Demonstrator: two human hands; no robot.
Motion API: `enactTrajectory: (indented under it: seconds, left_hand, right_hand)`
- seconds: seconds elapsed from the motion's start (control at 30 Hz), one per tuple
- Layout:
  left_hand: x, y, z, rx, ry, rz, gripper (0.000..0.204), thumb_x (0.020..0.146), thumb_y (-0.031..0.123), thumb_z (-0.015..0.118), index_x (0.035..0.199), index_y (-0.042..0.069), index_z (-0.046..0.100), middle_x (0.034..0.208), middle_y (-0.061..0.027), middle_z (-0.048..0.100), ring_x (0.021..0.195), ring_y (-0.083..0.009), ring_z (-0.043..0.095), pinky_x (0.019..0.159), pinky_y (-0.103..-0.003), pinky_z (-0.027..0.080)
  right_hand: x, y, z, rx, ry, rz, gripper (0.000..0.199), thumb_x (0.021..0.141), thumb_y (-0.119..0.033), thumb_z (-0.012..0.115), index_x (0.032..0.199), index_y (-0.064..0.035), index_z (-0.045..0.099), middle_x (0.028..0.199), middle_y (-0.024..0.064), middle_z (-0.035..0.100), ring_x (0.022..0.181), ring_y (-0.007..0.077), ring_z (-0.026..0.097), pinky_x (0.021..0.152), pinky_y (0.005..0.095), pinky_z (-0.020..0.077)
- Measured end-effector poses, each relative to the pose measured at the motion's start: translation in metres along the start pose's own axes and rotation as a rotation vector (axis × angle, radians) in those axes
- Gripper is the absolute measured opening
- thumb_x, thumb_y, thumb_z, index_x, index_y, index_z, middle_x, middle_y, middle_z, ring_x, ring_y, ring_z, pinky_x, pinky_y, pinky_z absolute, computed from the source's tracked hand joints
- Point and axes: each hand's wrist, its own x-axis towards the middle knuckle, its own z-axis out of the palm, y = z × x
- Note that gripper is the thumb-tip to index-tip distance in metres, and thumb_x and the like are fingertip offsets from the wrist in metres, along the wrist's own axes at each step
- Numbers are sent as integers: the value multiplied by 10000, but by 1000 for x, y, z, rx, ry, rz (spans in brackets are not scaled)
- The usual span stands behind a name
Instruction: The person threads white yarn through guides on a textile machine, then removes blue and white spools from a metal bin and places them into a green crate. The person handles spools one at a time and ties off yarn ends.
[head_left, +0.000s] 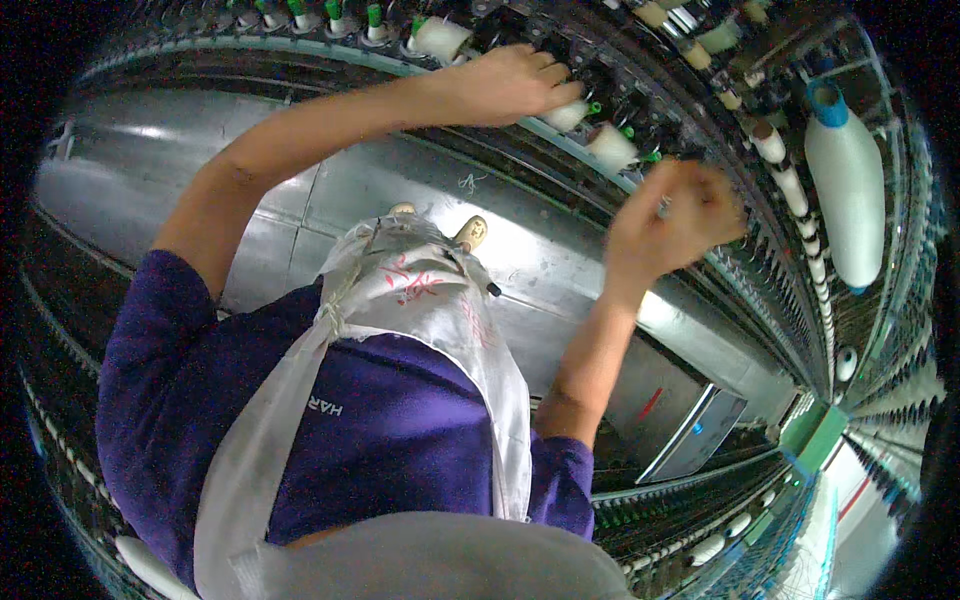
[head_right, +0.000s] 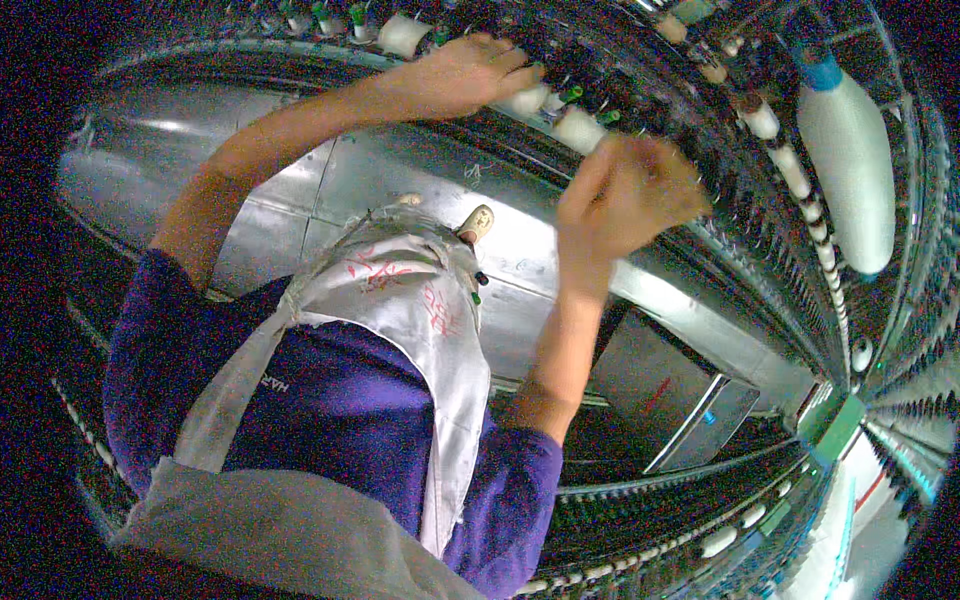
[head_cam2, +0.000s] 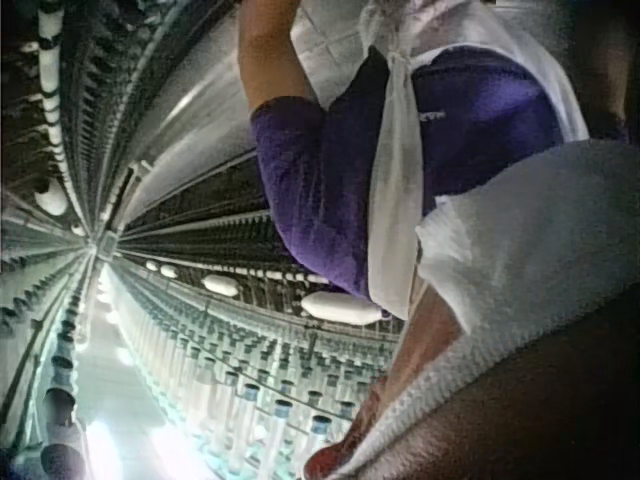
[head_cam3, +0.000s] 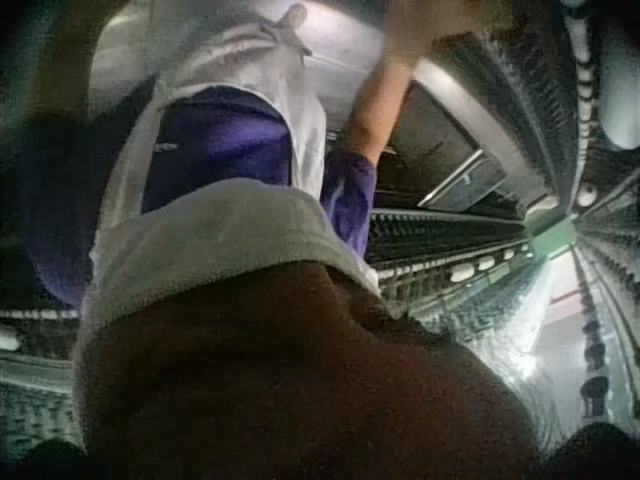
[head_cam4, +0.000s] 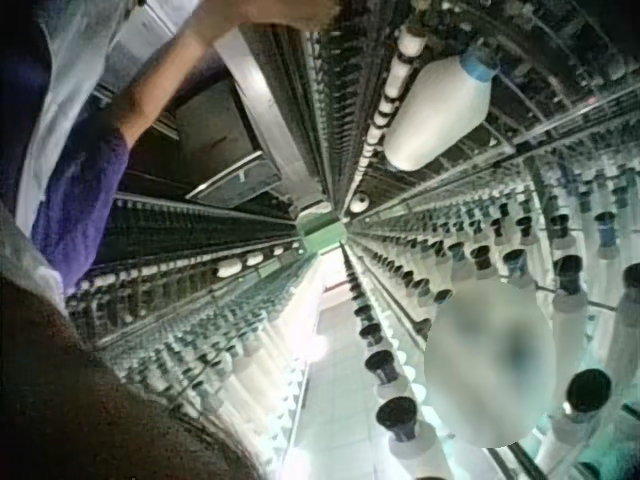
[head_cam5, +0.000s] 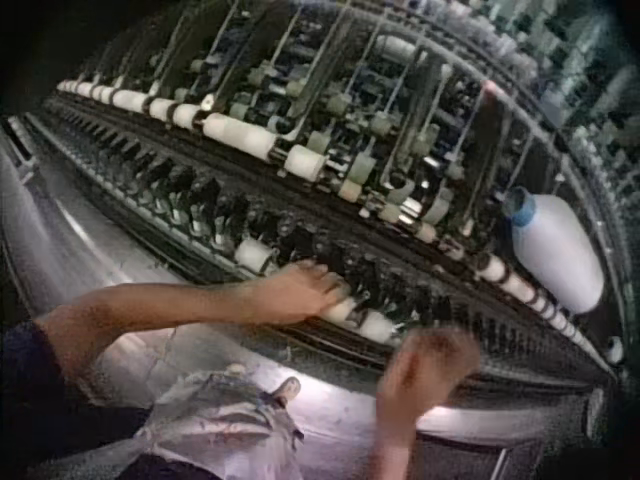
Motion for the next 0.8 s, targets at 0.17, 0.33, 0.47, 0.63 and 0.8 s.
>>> enactTrajectory:
  seconds: [0.17,0.33,0.47,0.63,0.8]
  left_hand:
    - [112,-24,-19,185,280,43,165,745,103,594,896,42,572,739,-90,586,603,-208,574,550,-344,452]
    - [162,-40,-45,262,110,-3,241,731,165,688,902,30,585,771,-101,612,733,-280,615,605,-404,484]
    - [171,-38,-48,313,-206,-189,378,842,140,639,1169,16,496,883,-177,584,841,-330,573,677,-445,449]
    - [127,-56,-2,404,233,50,513,808,55,564,1304,81,436,1156,-181,544,1010,-354,540,899,-475,421]
    - [88,-14,63,136,328,-2,733,795,46,661,1438,178,336,1314,-195,477,1166,-387,480,967,-468,394]
  right_hand:
    - [-153,-12,7,145,-338,135,77,715,36,625,743,-23,583,905,124,557,827,320,472,710,448,399]
    - [-284,-5,-21,56,-524,343,90,678,46,637,697,-34,600,914,105,577,831,317,490,719,413,443]
    - [-343,11,-48,67,-660,453,193,657,22,675,839,-37,646,973,125,569,907,319,494,765,421,455]
    - [-285,54,-125,294,-634,835,527,703,-98,748,1190,-76,548,1239,158,514,1110,349,444,920,436,409]
    - [-172,102,-302,433,200,460,344,694,-6,658,1026,-73,600,1137,76,602,1083,263,484,906,429,392]
